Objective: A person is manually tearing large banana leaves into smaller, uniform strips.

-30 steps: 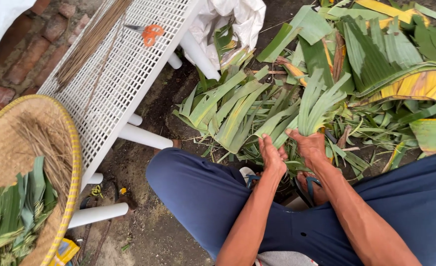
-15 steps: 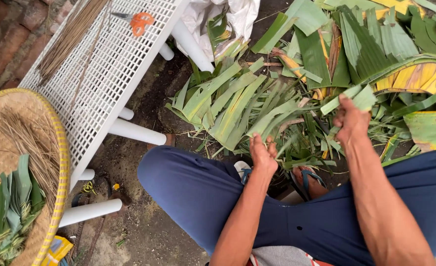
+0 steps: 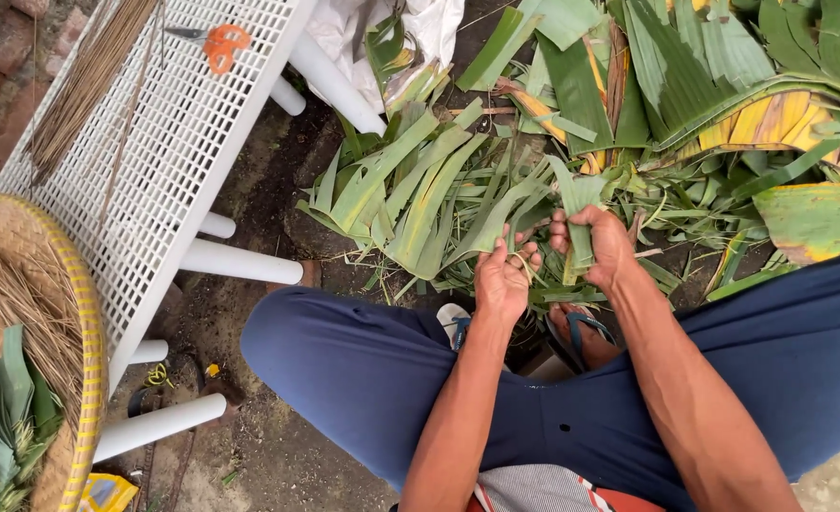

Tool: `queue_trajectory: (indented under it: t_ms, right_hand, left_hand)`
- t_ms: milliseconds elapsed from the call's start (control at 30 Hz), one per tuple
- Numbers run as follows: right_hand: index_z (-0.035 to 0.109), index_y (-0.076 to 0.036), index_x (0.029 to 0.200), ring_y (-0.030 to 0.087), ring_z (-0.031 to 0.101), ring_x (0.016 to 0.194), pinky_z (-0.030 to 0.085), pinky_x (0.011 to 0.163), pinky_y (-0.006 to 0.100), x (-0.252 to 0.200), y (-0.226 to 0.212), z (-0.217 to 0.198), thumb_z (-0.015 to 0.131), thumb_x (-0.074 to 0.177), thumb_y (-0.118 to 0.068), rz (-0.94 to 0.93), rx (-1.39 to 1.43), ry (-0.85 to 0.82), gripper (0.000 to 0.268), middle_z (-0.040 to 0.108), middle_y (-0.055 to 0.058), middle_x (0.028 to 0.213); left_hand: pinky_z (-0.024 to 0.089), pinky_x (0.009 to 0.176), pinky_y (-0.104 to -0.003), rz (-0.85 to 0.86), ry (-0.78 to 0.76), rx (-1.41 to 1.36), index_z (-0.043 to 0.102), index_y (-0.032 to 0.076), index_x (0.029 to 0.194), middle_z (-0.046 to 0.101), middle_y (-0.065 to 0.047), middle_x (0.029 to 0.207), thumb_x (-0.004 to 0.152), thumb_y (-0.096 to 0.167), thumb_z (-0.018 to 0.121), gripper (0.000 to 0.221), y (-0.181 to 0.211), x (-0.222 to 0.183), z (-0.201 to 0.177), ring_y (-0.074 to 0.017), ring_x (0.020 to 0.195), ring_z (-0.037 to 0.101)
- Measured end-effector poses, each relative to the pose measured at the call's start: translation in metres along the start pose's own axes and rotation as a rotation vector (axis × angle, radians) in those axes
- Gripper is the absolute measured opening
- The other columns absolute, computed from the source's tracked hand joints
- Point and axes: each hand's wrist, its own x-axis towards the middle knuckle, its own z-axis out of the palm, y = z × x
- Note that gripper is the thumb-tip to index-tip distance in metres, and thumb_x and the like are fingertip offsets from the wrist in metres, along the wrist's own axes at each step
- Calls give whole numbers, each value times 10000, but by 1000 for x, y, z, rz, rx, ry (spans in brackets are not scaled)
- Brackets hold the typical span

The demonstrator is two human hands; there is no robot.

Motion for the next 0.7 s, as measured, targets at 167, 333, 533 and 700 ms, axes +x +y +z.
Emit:
queue_trajectory:
  t_ms: [167, 333, 533, 700]
  right_hand:
    - [556, -99, 1103, 49, 480, 481, 462, 391, 196, 29, 27, -30, 581, 840, -62, -58, -122, 11, 266, 657, -3, 871]
    - [604, -82, 945, 6, 381, 434, 347, 336, 178, -18, 10, 19, 715, 947, -318, -124, -216, 123, 261, 609, 20, 765]
    - [677, 2, 777, 62, 437, 374, 422, 319, 241, -12, 21, 22, 886, 832, -241, -142, -274, 229, 325, 550, 41, 558]
    - [671, -15, 828, 27, 416, 407, 388, 339, 205, 7, 34, 2, 877, 820, -121, -223, -205, 273, 232, 623, 52, 654]
  left_hand:
    - [657, 676, -354, 37, -50, 90, 582, 79, 1404, 706, -123, 1183, 1039, 197, 630, 386, -3, -2, 1, -258, 819, 745]
    - [640, 610, -305, 26, -65, 141, 607, 80, 1369, 724, -133, 1159, 1034, 185, 633, 352, 1, -14, 16, -221, 765, 740]
    - [547, 494, -266, -44, -134, 205, 620, 112, 1348, 729, -172, 1074, 1063, 303, 618, 343, -8, -24, 27, -191, 649, 695]
    - [339, 358, -178, 18, -33, 282, 595, 126, 1358, 702, -106, 923, 1104, 524, 462, 491, -1, -33, 41, -56, 445, 488]
